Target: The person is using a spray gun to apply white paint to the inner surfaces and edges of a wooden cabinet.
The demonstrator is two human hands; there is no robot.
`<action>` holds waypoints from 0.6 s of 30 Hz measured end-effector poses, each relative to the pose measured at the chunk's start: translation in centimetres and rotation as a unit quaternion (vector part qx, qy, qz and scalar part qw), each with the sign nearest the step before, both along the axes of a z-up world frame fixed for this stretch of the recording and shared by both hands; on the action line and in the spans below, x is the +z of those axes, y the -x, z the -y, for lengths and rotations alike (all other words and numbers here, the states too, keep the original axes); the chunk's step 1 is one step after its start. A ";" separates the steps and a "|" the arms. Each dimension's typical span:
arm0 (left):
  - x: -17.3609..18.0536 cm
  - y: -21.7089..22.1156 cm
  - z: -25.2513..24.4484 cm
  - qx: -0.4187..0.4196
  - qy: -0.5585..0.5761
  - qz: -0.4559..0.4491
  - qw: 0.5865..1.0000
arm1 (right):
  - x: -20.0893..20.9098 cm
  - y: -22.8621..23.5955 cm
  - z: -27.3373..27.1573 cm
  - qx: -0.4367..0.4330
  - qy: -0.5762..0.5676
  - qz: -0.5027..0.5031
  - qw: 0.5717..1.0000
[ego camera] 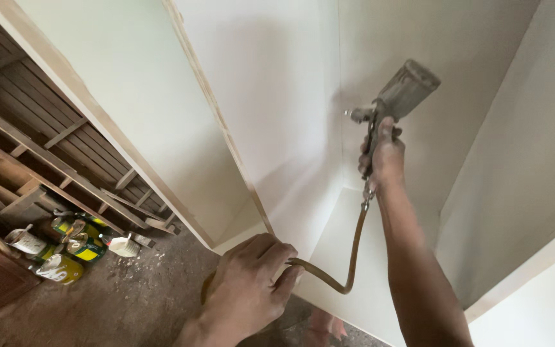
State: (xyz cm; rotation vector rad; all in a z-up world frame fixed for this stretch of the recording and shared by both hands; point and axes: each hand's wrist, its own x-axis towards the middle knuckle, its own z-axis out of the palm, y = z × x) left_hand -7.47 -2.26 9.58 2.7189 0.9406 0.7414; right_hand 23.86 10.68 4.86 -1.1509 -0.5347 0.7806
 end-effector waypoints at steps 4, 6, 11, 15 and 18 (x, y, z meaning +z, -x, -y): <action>-0.2 -0.7 -0.5 -0.016 0.023 -0.015 0.999 | -3.3 1.0 1.0 -0.016 0.103 0.006 0.995; -0.4 -0.7 -0.6 -0.023 0.022 -0.016 0.999 | -3.9 1.4 1.1 -0.011 0.102 -0.019 0.994; -1.0 -0.7 -0.8 -0.031 0.029 0.002 0.999 | -3.4 1.0 0.8 0.019 0.045 -0.017 0.999; -1.0 -0.6 -0.9 -0.030 0.028 0.032 0.999 | -1.7 0.9 0.3 0.026 0.013 -0.029 0.999; -0.8 -0.4 -0.9 -0.036 0.015 0.052 0.998 | -0.5 1.0 0.5 0.032 -0.023 -0.028 0.999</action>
